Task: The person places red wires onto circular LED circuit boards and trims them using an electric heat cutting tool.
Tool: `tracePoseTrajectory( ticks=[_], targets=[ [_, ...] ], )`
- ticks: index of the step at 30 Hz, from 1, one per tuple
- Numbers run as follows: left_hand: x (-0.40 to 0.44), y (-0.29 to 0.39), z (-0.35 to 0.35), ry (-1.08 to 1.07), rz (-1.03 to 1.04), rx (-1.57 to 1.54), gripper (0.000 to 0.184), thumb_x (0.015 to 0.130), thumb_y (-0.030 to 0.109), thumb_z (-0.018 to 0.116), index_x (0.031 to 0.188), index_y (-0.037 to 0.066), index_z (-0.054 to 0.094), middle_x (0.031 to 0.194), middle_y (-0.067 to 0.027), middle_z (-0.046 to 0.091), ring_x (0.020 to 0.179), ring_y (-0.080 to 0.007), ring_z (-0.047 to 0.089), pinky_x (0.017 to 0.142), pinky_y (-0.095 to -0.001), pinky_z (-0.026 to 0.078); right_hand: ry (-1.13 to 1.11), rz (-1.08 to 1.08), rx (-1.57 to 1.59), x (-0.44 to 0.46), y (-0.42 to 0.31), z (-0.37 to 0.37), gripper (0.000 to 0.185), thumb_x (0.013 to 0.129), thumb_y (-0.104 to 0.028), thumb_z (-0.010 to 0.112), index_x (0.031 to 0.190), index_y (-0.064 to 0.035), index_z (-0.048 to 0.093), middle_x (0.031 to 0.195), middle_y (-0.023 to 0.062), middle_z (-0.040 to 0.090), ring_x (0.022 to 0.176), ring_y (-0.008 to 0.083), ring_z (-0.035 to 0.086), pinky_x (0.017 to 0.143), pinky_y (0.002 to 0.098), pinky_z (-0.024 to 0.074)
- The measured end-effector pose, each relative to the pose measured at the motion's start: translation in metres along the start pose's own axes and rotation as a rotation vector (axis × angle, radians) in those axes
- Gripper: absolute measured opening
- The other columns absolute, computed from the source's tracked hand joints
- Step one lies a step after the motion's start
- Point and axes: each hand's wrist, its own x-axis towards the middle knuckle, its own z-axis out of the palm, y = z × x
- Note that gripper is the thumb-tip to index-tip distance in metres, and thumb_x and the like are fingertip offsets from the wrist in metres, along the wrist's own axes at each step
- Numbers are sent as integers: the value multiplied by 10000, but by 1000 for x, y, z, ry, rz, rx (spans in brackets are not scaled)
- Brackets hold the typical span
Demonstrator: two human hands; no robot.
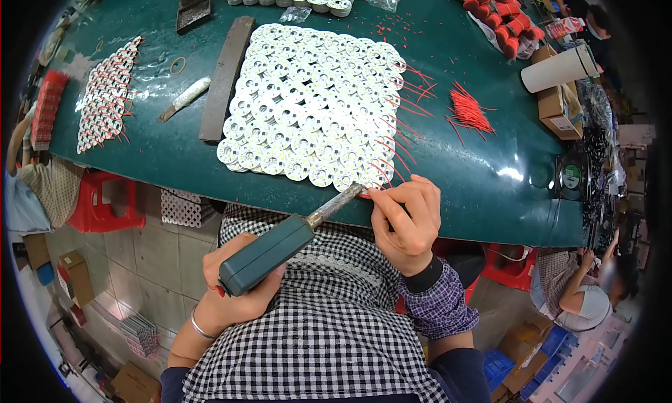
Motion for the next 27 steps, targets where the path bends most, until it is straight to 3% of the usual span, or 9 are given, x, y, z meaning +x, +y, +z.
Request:
tracePoseTrajectory(
  ticks=[9,17,27],
  targets=[
    [-5,-5,0,5,35,2,183,706,-29,772,880,-31,716,847,-146,698,667,-252,682,590,-309,540,-13,-6,-13,0,1,-1,324,663,45,755,970,-56,751,846,24,621,817,216,605,891,453,501],
    [-21,-12,-2,115,-76,-48,263,698,-8,774,953,-50,723,875,-171,704,697,-261,700,621,-310,559,-40,23,1,1,-3,-4,311,687,55,749,979,-51,747,864,31,627,828,223,604,881,448,501],
    [-26,-15,-8,174,-86,-45,268,703,-8,775,962,-53,725,880,-166,707,689,-247,690,616,-309,557,11,30,-29,15,-21,-1,309,702,57,756,998,-30,750,818,37,620,797,237,598,782,409,510]
  ],
)
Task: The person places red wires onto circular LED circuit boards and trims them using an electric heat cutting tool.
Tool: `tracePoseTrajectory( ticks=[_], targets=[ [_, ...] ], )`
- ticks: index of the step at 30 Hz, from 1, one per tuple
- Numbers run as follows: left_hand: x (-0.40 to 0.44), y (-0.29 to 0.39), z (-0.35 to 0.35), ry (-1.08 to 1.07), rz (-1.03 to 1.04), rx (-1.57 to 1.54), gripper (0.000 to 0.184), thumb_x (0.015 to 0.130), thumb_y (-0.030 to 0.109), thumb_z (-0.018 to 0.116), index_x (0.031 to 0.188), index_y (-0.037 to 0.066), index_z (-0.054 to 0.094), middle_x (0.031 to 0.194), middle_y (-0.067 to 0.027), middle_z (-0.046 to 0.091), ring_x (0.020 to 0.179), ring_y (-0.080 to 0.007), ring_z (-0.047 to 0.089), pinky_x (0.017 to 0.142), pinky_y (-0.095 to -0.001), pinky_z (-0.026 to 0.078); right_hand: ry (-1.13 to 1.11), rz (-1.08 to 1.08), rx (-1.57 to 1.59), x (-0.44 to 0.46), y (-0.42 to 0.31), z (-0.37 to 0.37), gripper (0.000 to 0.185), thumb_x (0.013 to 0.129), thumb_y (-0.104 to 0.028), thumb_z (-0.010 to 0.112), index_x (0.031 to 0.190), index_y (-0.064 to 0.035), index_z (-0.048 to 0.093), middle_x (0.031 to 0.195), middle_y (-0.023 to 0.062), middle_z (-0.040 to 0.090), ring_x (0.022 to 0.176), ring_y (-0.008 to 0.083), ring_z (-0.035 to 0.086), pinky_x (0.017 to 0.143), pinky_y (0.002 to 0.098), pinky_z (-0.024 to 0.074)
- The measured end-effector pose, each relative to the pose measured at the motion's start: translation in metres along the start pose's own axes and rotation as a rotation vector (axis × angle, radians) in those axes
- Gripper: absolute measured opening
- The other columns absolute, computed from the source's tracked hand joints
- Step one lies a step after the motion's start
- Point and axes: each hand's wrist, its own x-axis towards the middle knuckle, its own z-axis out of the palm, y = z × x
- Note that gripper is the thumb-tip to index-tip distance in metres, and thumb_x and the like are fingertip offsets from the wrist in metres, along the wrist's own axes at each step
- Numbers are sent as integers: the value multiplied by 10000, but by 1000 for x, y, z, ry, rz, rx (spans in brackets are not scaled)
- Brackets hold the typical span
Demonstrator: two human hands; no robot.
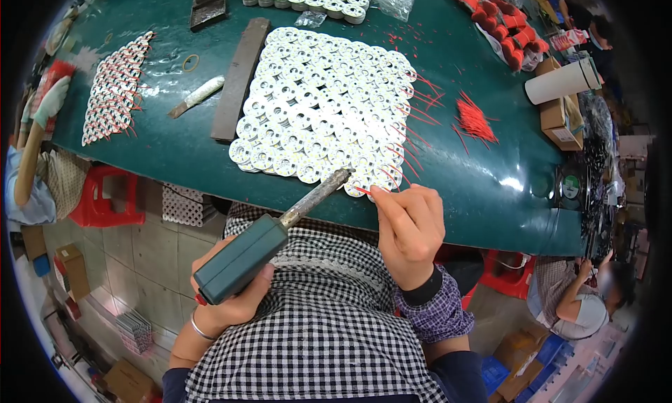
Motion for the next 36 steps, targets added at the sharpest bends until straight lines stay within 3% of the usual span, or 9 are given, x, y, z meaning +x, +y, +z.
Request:
tracePoseTrajectory(
  ticks=[7,27,36],
  targets=[
    [-3,-3,-1,-11,1,19,250,697,-11,770,941,-37,725,858,-146,698,681,-234,683,594,-302,546,-50,55,38,0,-2,7,301,706,76,745,984,-40,732,801,33,613,775,230,587,700,369,442],
    [9,3,1,-60,62,40,194,715,-11,766,900,-37,715,868,-142,700,681,-236,691,607,-302,553,-60,45,37,-2,-1,4,292,689,80,742,958,-32,734,801,35,624,797,243,605,757,388,466],
    [10,3,3,-61,33,33,158,719,-9,754,870,-23,710,781,-103,657,593,-210,624,523,-299,493,-57,26,29,-2,0,4,291,685,80,740,956,-26,731,793,35,611,792,243,602,747,383,465]
  ],
)
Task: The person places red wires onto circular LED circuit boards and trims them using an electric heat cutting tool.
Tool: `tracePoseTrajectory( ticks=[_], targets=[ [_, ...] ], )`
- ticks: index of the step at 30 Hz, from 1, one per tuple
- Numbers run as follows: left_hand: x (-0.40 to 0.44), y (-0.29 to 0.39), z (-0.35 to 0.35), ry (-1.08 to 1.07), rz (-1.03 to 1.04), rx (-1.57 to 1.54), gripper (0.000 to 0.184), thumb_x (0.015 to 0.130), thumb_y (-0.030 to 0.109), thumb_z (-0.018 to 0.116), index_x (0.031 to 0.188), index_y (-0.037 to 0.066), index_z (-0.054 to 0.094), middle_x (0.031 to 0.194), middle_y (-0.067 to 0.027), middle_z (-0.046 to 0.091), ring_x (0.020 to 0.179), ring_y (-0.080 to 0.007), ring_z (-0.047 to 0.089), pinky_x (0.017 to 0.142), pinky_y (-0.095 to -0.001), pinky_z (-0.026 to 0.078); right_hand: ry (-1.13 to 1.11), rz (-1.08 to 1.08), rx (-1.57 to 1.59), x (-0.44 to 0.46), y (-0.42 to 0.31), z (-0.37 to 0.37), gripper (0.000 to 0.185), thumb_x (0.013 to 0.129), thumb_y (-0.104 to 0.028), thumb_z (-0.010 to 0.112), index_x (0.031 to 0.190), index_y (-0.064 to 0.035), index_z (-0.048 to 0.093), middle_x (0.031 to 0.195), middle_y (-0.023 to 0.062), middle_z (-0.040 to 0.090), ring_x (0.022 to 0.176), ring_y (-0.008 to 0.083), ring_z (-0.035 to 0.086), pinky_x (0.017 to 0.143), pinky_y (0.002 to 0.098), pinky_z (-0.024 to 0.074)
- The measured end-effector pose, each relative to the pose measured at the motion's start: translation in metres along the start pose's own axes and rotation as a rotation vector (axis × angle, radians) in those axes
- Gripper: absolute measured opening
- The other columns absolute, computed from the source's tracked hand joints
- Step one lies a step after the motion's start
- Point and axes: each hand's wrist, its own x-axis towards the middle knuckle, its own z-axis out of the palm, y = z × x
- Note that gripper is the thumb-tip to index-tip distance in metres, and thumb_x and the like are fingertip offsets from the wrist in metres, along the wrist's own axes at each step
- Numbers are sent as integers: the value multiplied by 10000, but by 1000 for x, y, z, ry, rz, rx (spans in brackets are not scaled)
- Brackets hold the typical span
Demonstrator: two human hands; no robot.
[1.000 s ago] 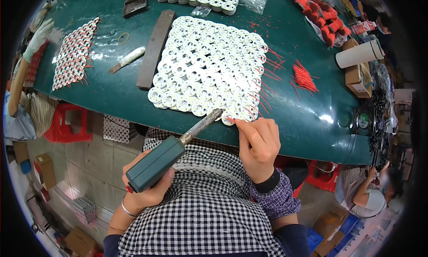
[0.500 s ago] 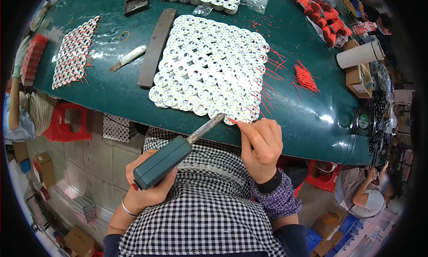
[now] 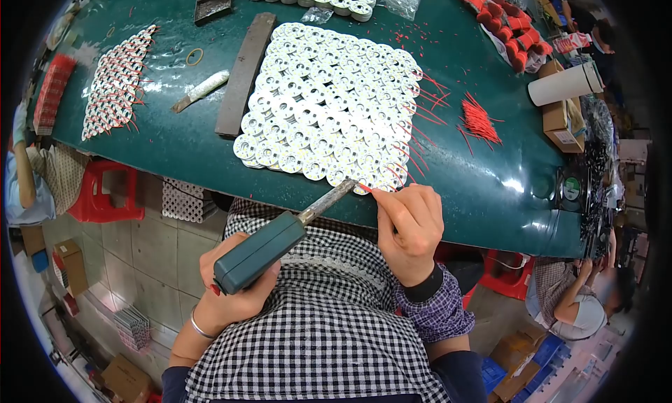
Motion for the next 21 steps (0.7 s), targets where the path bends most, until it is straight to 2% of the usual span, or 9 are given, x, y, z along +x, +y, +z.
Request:
tracePoseTrajectory(
  ticks=[9,17,21],
  targets=[
    [-13,-12,-1,60,-2,-24,192,704,0,768,889,-21,719,774,-98,648,582,-199,608,519,-287,482,-15,16,-6,-1,-1,-1,284,690,74,747,955,-27,732,806,39,613,789,243,603,735,376,463],
    [-11,-10,-3,23,-67,-44,243,696,10,778,932,-24,731,849,-136,694,660,-220,677,581,-291,536,28,85,68,2,-5,-2,291,698,81,766,965,-34,742,835,40,630,808,229,599,689,350,447],
    [-11,-12,-3,17,-16,4,243,698,11,779,934,-26,731,856,-137,695,661,-221,675,582,-292,536,-1,101,97,2,-5,-5,277,710,90,766,960,-26,741,835,50,632,808,239,596,686,354,456]
  ],
)
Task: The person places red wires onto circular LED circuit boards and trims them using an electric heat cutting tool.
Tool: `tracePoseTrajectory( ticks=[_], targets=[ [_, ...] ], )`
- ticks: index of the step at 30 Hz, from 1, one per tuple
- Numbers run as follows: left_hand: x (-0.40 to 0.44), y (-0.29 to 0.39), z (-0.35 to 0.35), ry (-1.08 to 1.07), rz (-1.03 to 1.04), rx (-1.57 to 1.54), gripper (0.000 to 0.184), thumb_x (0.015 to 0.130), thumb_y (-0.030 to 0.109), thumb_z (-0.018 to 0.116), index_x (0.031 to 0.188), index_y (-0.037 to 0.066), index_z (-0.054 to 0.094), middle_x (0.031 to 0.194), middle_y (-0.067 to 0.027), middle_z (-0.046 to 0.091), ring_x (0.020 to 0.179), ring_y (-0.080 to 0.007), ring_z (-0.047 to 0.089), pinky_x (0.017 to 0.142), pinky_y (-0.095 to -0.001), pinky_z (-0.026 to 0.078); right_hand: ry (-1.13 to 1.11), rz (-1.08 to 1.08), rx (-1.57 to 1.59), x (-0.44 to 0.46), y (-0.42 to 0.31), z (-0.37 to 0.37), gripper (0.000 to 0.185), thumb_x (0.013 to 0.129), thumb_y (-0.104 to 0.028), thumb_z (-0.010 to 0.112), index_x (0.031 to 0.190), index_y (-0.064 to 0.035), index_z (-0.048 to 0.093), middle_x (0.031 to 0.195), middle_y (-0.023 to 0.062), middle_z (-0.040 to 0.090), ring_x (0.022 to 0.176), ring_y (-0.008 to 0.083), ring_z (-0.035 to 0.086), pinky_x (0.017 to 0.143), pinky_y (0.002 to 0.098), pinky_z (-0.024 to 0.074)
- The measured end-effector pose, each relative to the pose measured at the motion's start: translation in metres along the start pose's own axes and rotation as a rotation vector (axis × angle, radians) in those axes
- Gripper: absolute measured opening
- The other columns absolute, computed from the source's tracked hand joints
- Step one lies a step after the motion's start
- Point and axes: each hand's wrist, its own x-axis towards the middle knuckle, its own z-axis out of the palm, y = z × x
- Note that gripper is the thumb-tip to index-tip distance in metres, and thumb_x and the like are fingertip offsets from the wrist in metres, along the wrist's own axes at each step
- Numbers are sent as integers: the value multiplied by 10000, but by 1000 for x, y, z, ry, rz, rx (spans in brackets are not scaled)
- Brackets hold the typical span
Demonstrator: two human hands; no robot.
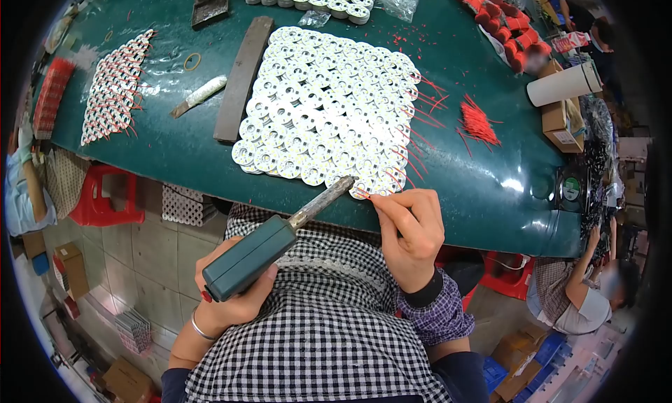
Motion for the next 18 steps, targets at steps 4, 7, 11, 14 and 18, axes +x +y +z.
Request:
tracePoseTrajectory(
  ticks=[4,7,11,14,18],
  targets=[
    [3,3,-1,0,-25,-10,233,707,9,777,933,-27,731,857,-137,696,663,-223,675,586,-298,541,91,-17,17,0,-1,0,278,712,102,760,957,-25,740,822,51,629,783,243,594,673,357,451],
    [3,2,1,-1,-29,-22,228,712,2,774,934,-27,731,864,-137,699,671,-225,681,593,-300,547,118,-18,9,3,1,0,284,707,108,759,955,-29,738,805,45,622,762,238,589,655,354,437],
    [3,3,2,-37,-87,-75,229,713,-9,773,937,-28,729,881,-138,708,702,-230,702,618,-297,561,75,0,-14,-1,7,5,287,709,110,757,960,-28,736,793,44,615,757,237,586,652,356,435],
    [10,9,1,-51,-66,-47,229,714,-17,772,938,-27,728,892,-139,712,725,-233,713,637,-297,568,70,6,-28,-3,8,7,289,710,108,756,964,-28,734,789,42,610,754,233,584,649,358,432],
    [13,9,2,-76,-29,-20,228,715,-23,770,939,-31,725,896,-140,713,733,-234,715,646,-301,571,59,9,-46,-3,8,7,292,707,102,756,968,-26,734,787,41,608,756,231,587,651,360,432]
  ],
)
